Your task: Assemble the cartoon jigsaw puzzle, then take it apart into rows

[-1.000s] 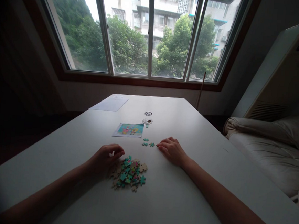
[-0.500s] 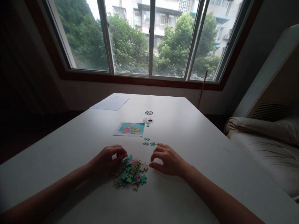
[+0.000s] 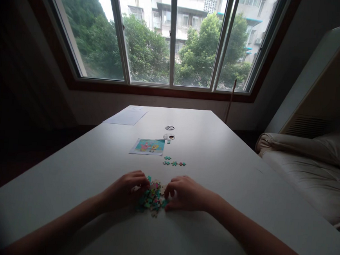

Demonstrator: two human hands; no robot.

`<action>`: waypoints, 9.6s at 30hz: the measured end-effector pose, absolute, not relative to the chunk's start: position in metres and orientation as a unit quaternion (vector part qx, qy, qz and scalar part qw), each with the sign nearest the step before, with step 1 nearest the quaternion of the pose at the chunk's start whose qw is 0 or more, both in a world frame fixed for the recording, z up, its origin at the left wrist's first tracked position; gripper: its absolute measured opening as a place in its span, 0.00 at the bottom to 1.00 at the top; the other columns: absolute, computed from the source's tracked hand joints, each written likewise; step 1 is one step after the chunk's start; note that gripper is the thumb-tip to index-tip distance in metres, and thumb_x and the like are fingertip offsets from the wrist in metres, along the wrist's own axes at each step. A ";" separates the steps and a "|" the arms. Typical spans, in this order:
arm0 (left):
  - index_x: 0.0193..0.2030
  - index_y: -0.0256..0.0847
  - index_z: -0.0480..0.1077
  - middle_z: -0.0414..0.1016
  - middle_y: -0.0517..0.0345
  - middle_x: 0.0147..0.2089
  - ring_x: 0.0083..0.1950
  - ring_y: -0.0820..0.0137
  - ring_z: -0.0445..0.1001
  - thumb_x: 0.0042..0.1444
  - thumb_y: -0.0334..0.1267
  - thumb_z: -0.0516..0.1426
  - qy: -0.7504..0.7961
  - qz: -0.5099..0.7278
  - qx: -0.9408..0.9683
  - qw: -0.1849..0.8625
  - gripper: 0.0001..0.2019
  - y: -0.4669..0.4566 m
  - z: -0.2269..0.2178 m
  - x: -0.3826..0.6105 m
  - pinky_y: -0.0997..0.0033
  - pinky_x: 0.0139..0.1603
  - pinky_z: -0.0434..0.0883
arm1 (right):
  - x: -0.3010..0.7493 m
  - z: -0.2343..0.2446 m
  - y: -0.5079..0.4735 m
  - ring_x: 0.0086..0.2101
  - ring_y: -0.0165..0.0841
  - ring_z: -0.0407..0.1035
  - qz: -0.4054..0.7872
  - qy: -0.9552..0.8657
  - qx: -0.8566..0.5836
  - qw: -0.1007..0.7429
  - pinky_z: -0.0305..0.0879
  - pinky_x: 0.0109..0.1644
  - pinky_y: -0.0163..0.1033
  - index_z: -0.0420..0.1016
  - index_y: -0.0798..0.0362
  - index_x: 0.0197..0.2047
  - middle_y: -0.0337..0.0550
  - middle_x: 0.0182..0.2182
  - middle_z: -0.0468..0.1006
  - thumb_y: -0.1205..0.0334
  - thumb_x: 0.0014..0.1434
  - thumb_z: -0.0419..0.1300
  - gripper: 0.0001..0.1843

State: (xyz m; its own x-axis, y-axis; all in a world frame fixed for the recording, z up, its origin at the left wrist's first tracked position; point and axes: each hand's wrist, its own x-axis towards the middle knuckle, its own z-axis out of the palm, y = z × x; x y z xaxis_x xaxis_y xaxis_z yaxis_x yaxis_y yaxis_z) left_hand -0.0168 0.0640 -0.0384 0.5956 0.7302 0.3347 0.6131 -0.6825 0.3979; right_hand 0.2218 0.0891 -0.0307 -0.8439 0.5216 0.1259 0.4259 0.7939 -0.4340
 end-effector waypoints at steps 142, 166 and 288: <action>0.25 0.36 0.69 0.67 0.60 0.23 0.25 0.75 0.63 0.53 0.36 0.53 0.437 0.330 0.809 0.214 0.09 0.055 -0.027 -0.001 0.77 0.28 0.60 | 0.200 -0.039 0.080 0.27 0.27 0.64 0.237 -0.859 -0.306 0.333 0.61 0.32 0.31 0.71 0.53 0.34 0.40 0.26 0.72 0.59 0.58 0.52 0.09; 0.26 0.34 0.70 0.65 0.63 0.21 0.24 0.76 0.58 0.54 0.42 0.53 0.463 0.358 0.736 0.340 0.13 0.059 -0.037 -0.002 0.80 0.23 0.56 | 0.201 -0.043 0.083 0.28 0.27 0.67 0.008 -0.878 -0.262 0.401 0.57 0.36 0.35 0.71 0.52 0.32 0.39 0.26 0.75 0.64 0.55 0.56 0.04; 0.27 0.35 0.72 0.68 0.61 0.22 0.24 0.76 0.60 0.53 0.39 0.53 0.474 0.350 0.768 0.250 0.11 0.060 -0.038 0.002 0.79 0.25 0.58 | 0.203 -0.049 0.086 0.27 0.27 0.64 0.092 -0.879 -0.276 0.378 0.58 0.35 0.35 0.70 0.53 0.33 0.39 0.25 0.72 0.60 0.55 0.57 0.05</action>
State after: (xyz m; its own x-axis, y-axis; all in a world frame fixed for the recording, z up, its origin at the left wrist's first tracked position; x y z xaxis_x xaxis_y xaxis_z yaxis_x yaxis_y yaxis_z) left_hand 0.0021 0.0599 -0.0375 0.3053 0.9034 0.3010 0.5538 -0.4256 0.7157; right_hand 0.2028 0.0856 -0.0486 -0.5625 0.5543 0.6134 0.4151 0.8310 -0.3703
